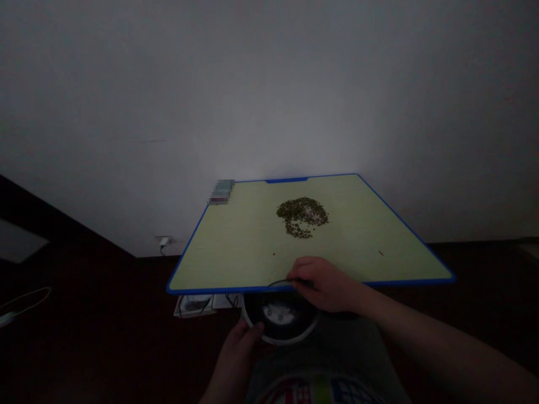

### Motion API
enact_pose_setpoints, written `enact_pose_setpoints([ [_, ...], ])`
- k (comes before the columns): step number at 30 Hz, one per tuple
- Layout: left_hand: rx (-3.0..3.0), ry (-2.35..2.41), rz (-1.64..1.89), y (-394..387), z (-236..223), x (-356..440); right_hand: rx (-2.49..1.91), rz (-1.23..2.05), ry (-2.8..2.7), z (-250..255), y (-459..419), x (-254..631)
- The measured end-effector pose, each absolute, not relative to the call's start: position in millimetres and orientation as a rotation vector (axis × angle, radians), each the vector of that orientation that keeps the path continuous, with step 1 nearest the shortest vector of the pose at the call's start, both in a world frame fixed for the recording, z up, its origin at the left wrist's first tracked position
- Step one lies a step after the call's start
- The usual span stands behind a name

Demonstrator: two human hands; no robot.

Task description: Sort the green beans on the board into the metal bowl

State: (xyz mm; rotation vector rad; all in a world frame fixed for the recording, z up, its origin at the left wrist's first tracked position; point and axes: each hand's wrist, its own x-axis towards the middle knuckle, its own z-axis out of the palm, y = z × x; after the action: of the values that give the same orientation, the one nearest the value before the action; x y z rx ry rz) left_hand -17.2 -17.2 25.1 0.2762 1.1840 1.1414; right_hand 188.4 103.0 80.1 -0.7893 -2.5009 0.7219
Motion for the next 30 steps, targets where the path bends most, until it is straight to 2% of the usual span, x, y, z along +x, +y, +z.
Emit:
enact_pose_setpoints([
  [5,0.253,1.177,1.144,-17.3,27.3,-15.3,-0.812,0.728,-2.443,83.8,112.1,192.9],
  [14,0.237,1.167,1.150,-17.3,25.2,-17.8,-1.059,0.462,-2.406,74.7,155.1,185.2],
  [30,0.225,1.154,1.152,-16.9,29.9,-14.6,-0.765,0.678,-2.490,78.1,130.1,194.2],
])
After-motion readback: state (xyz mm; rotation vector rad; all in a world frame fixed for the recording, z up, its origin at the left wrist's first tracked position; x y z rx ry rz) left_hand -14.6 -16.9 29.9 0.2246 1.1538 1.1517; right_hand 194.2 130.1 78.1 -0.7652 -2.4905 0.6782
